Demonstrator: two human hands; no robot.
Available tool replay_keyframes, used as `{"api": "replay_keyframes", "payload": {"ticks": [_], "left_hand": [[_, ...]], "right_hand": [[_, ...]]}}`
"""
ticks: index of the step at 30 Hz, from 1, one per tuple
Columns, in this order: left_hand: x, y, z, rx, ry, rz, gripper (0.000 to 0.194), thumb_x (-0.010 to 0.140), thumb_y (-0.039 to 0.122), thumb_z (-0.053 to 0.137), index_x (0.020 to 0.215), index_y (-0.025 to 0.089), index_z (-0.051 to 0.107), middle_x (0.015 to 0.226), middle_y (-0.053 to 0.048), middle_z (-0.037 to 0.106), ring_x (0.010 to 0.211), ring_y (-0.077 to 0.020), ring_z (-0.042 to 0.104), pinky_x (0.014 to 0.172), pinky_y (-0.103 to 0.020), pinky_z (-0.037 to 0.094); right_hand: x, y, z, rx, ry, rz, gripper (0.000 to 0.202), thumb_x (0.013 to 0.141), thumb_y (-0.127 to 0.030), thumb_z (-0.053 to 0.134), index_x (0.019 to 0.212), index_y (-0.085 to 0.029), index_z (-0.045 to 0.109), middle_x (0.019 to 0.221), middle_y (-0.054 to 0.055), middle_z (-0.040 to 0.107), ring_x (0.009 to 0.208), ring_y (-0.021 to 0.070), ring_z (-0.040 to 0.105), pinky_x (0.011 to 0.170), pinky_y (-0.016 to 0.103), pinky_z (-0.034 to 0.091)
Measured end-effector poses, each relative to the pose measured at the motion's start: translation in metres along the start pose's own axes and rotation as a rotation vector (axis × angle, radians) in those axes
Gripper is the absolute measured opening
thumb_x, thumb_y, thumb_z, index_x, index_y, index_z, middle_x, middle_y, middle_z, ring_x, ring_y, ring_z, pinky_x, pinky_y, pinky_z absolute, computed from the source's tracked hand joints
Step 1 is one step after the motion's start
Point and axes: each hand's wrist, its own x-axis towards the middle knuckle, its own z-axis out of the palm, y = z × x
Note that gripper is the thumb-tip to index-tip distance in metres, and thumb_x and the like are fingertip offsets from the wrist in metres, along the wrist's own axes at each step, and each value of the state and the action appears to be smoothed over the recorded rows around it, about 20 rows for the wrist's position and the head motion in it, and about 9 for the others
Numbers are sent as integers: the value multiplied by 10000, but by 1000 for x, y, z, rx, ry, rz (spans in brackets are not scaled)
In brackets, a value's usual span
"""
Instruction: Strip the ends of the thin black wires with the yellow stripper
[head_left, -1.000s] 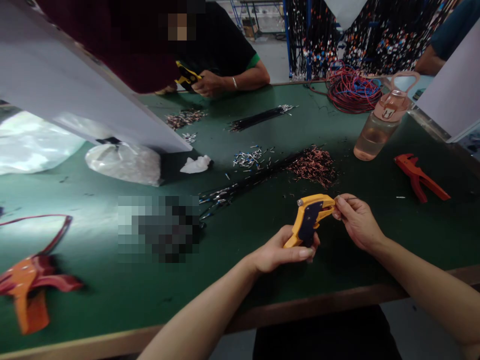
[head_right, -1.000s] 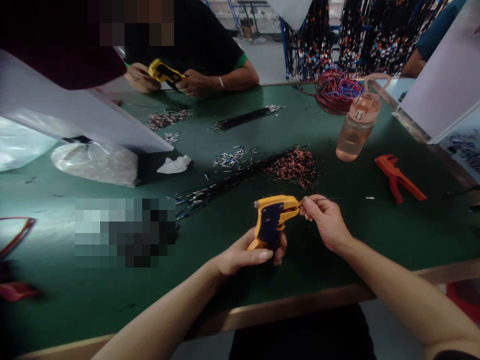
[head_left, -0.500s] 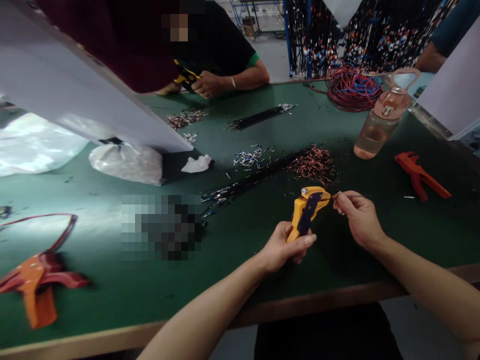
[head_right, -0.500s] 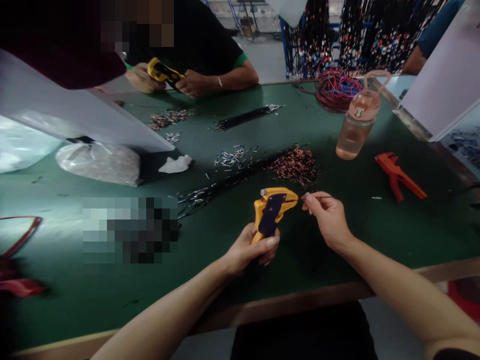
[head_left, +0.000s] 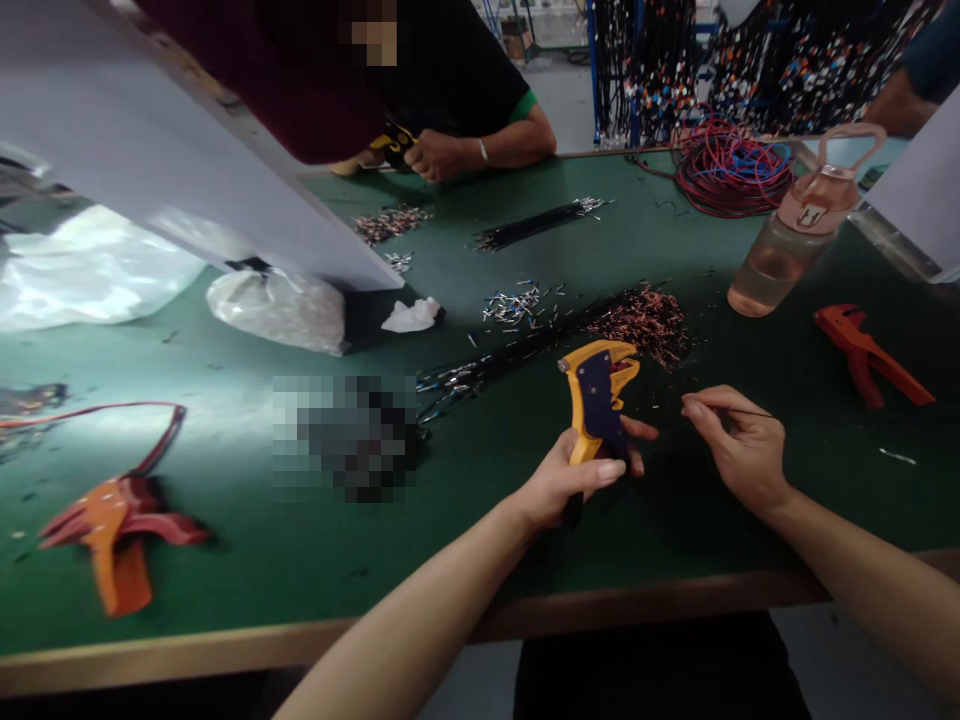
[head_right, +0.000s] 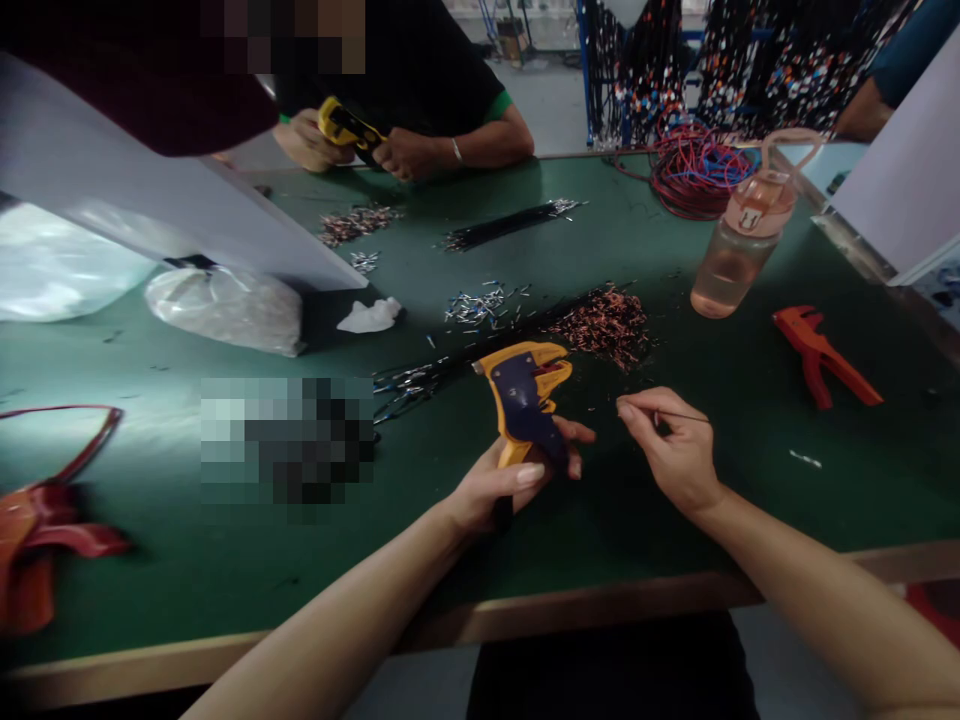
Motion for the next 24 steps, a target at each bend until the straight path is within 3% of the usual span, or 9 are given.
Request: {"api": "replay_keyframes", "payload": {"ticks": [3, 8, 13, 24], "left_hand": [[0, -2, 0, -24, -23, 11, 479, 638, 393, 868, 1040, 173, 731, 1250, -140, 703, 773, -178, 669, 821, -364, 494], [-2, -6, -6, -9, -59, -41, 574, 669, 440, 844, 1143, 144, 713, 910, -99, 748, 797, -220, 676, 870, -392, 483], [-2, -7, -10, 31, -34, -49, 644, 645, 470, 851, 1170, 125, 712, 870, -103, 748, 808, -240, 677, 848, -387, 483], [-2, -5, -9, 37, -63, -62, 579, 631, 451, 871, 1101, 140, 738, 863, -89, 741, 773, -208, 658, 799, -351, 493]], "right_hand": [[-3, 0, -1, -82, -80, -221, 94, 872, -261, 713, 819, -264, 791, 758, 33, 782, 652, 194, 678, 605, 345, 513], [-6, 1, 0, -195, -160, -455, 131, 891, -203, 706, 897, -293, 801, 776, 13, 797, 632, 171, 682, 621, 343, 465], [-6, 1, -1, -224, -228, -516, 139, 899, -194, 705, 932, -297, 793, 790, 4, 803, 654, 160, 690, 625, 333, 438], [-1, 1, -3, -259, -208, -522, 92, 924, -262, 696, 940, -270, 787, 851, 29, 809, 676, 171, 695, 624, 339, 452]]}}
